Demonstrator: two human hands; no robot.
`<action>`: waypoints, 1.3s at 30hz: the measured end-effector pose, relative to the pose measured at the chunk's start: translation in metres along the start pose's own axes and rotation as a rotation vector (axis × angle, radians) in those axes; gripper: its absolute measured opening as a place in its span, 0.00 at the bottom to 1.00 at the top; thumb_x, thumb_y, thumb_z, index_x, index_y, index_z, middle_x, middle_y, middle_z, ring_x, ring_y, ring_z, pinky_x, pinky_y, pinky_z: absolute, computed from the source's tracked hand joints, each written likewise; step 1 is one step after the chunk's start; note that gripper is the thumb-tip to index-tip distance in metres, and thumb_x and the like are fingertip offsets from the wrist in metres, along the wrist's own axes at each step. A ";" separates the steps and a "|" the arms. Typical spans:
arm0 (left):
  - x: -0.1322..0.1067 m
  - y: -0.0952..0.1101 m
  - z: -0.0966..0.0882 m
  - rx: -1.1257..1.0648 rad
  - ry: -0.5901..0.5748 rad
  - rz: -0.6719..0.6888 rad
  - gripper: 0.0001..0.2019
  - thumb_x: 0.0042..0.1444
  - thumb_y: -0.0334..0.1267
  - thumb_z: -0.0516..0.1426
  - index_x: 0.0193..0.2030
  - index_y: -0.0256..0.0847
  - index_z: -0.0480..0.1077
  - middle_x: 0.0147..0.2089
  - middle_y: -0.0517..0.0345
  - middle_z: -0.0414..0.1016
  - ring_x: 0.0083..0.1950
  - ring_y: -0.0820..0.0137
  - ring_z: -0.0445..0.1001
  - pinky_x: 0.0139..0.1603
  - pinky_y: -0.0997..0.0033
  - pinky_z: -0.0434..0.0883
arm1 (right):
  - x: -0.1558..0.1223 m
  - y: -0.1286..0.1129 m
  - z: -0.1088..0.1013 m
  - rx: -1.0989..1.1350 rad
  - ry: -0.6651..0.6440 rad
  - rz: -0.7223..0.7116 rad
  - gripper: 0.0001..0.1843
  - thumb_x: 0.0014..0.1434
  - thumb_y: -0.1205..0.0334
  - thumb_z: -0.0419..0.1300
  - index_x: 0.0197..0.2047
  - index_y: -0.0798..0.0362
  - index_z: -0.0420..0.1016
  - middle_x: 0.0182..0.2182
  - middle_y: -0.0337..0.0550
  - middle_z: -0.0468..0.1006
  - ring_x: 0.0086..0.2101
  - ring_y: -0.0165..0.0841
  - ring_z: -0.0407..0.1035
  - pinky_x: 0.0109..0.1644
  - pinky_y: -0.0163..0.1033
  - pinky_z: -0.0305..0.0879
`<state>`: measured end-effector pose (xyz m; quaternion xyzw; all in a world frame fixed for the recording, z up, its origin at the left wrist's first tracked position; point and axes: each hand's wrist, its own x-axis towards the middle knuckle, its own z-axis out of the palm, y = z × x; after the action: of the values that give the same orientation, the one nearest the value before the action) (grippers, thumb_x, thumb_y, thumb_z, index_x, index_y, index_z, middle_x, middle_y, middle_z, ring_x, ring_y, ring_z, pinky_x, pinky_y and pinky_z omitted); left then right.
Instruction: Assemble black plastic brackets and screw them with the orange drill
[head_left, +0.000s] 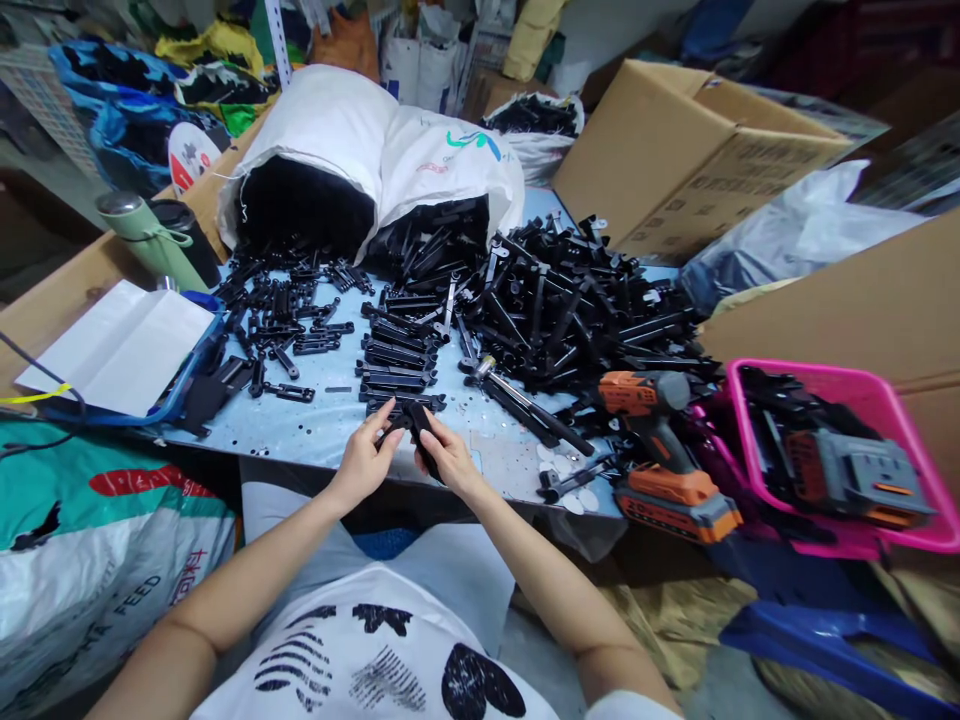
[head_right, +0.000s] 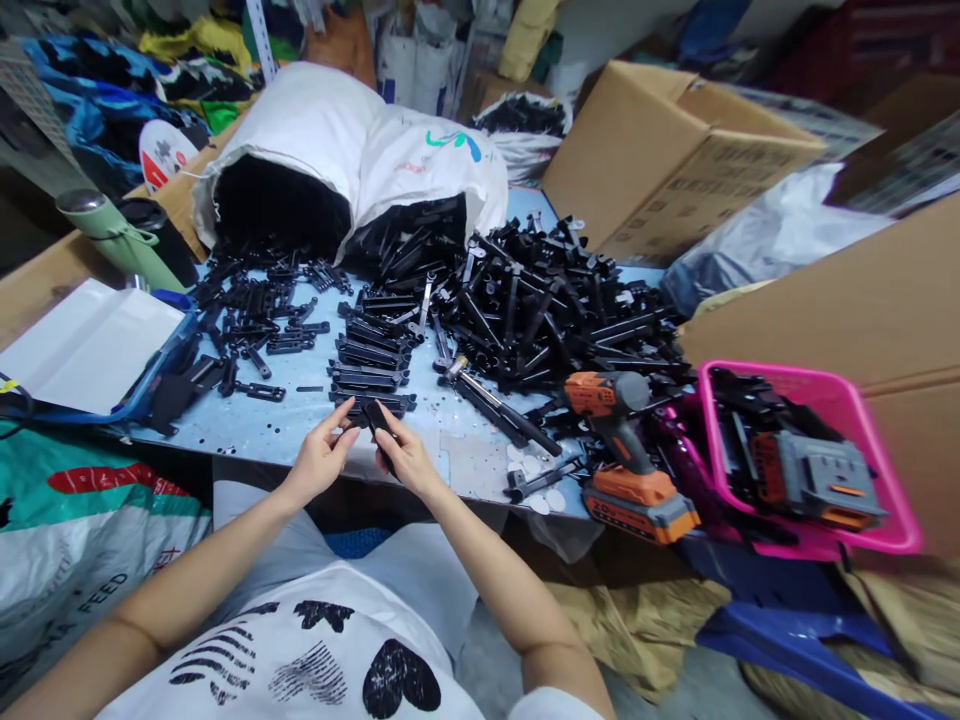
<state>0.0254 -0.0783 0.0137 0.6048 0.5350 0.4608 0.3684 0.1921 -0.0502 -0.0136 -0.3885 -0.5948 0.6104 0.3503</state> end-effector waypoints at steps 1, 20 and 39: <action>0.001 0.001 -0.003 0.055 -0.004 0.030 0.21 0.61 0.41 0.52 0.61 0.40 0.64 0.40 0.54 0.70 0.36 0.73 0.70 0.39 0.73 0.70 | -0.001 0.000 -0.003 -0.015 -0.018 -0.022 0.33 0.62 0.46 0.50 0.67 0.49 0.51 0.30 0.38 0.70 0.19 0.22 0.60 0.21 0.32 0.61; -0.012 -0.018 0.020 -0.059 0.225 -0.094 0.19 0.65 0.44 0.45 0.60 0.40 0.59 0.42 0.53 0.70 0.31 0.75 0.72 0.35 0.71 0.73 | 0.016 0.001 -0.005 -0.616 -0.056 -0.267 0.28 0.66 0.51 0.46 0.66 0.47 0.53 0.50 0.48 0.70 0.44 0.36 0.69 0.48 0.43 0.67; 0.033 -0.031 0.032 0.984 -0.614 0.366 0.23 0.60 0.25 0.45 0.62 0.38 0.57 0.44 0.48 0.72 0.45 0.62 0.70 0.42 0.64 0.65 | 0.193 -0.097 -0.041 -1.609 -0.007 -0.072 0.19 0.63 0.65 0.45 0.56 0.53 0.64 0.46 0.55 0.72 0.40 0.41 0.72 0.39 0.39 0.62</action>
<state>0.0460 -0.0395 -0.0200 0.8915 0.4420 0.0198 0.0976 0.1383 0.1446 0.0722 -0.5005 -0.8654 -0.0157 -0.0192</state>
